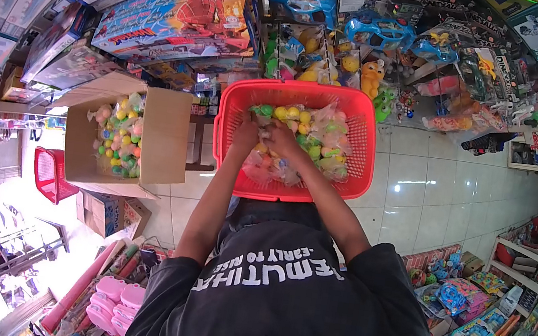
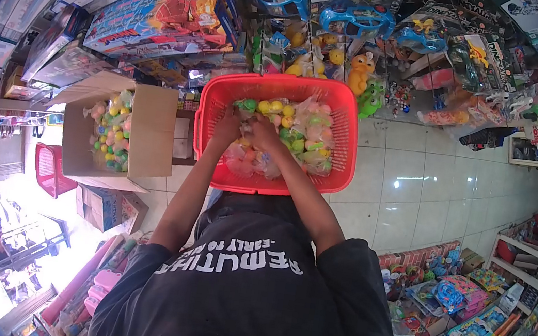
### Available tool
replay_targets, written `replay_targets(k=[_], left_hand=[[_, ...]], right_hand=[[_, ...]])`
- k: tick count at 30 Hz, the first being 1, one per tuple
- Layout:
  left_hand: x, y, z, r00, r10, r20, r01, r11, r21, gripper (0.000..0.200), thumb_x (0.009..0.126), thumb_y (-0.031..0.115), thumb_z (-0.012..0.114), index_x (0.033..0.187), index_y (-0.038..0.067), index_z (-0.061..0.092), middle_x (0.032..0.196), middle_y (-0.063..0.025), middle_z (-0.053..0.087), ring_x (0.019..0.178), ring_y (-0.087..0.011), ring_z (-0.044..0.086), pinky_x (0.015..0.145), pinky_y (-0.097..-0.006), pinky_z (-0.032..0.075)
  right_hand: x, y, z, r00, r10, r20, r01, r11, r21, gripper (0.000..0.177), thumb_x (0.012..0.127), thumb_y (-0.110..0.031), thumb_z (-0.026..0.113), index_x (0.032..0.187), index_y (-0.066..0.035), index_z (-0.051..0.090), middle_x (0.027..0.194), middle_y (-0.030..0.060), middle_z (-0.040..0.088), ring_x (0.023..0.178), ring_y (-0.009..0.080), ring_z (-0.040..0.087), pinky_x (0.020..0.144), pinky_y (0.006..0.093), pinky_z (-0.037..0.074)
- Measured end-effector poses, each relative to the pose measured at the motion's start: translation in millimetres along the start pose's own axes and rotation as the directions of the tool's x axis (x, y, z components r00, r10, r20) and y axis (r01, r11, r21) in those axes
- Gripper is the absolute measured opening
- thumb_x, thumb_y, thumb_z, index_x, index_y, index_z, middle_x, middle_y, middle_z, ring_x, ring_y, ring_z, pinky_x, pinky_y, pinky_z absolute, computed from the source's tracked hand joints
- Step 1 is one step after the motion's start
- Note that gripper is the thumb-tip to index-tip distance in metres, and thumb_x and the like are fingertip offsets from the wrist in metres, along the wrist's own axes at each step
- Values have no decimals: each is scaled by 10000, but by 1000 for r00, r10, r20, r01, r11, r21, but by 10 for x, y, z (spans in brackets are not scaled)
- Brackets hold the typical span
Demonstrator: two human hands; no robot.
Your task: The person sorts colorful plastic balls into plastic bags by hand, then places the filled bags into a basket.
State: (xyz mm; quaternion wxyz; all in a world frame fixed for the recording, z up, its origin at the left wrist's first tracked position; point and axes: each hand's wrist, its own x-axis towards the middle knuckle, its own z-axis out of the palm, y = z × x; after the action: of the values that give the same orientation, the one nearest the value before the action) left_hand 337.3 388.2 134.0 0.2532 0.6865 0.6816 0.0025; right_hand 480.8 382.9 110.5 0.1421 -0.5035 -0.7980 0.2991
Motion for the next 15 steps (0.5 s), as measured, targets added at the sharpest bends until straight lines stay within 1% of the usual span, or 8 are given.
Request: replay_targets(k=[2,6,7,9,11,12,13,15], left_hand=[[28,-145,100,991,121,-62,-126,989,-76,566,708,-1,566,1217,-74,330,1357,-252,220,1027,-406,524,804,-447,491],[-7,-165,66,994,85,-65,-97,973,-211,586,733,-15,516,1261,-85,272,1379,-262,184,1056,-413,501,845,-447,468],[-78,-133,-28,964,182,-192,-222,950,-218,556,754,1,512,1261,-80,298,1337,-258,272,1050,-415,503,859,-429,459],[-290,-24,-301,911,267,-313,-342,915,-215,526,776,17,508,1260,-74,324,1295,-254,360,1044,-416,505,873,-410,450],[-715,143,-702,976,171,-135,-218,756,-616,421,830,71,518,1224,-47,428,1154,-204,530,1061,-332,530,885,-359,435],[-898,146,-787,979,184,-86,-189,667,-721,367,851,110,523,1186,-33,478,1102,-168,569,1042,-284,545,881,-340,434],[-1087,121,-863,978,203,-39,-150,566,-811,324,872,149,528,1148,-19,529,1050,-132,607,1023,-237,560,877,-322,432],[-1477,40,-1051,939,318,130,-38,472,-881,288,890,160,515,1119,-9,556,1069,-93,600,987,-150,561,866,-296,440]], right_hand=[[65,88,-23,995,-92,-37,99,936,338,436,704,-180,645,1097,-12,557,1124,176,524,1038,309,518,868,374,427],[-156,-155,-532,998,48,45,-63,894,443,364,786,-133,612,1113,10,542,1070,150,580,981,242,575,847,318,445],[-241,-120,-527,997,50,52,-68,894,442,364,786,-133,612,1113,10,542,1070,150,580,981,242,575,847,318,445],[-415,-40,-537,990,87,113,-142,656,742,295,852,-154,570,1086,24,546,1039,117,591,966,190,570,835,293,449],[-648,-70,-645,979,77,190,-200,566,800,281,875,-172,546,1076,24,546,1004,103,599,941,164,572,821,278,454],[-770,-117,-729,965,56,258,-253,471,845,273,897,-189,522,1066,24,546,969,89,607,916,138,573,806,263,459],[-887,-169,-824,963,58,263,-259,469,844,273,897,-189,522,1066,24,546,969,89,607,916,138,573,806,263,459],[-1104,-304,-1070,875,-70,480,-400,453,797,272,915,-235,476,996,6,572,834,77,623,758,137,608,674,251,482]])
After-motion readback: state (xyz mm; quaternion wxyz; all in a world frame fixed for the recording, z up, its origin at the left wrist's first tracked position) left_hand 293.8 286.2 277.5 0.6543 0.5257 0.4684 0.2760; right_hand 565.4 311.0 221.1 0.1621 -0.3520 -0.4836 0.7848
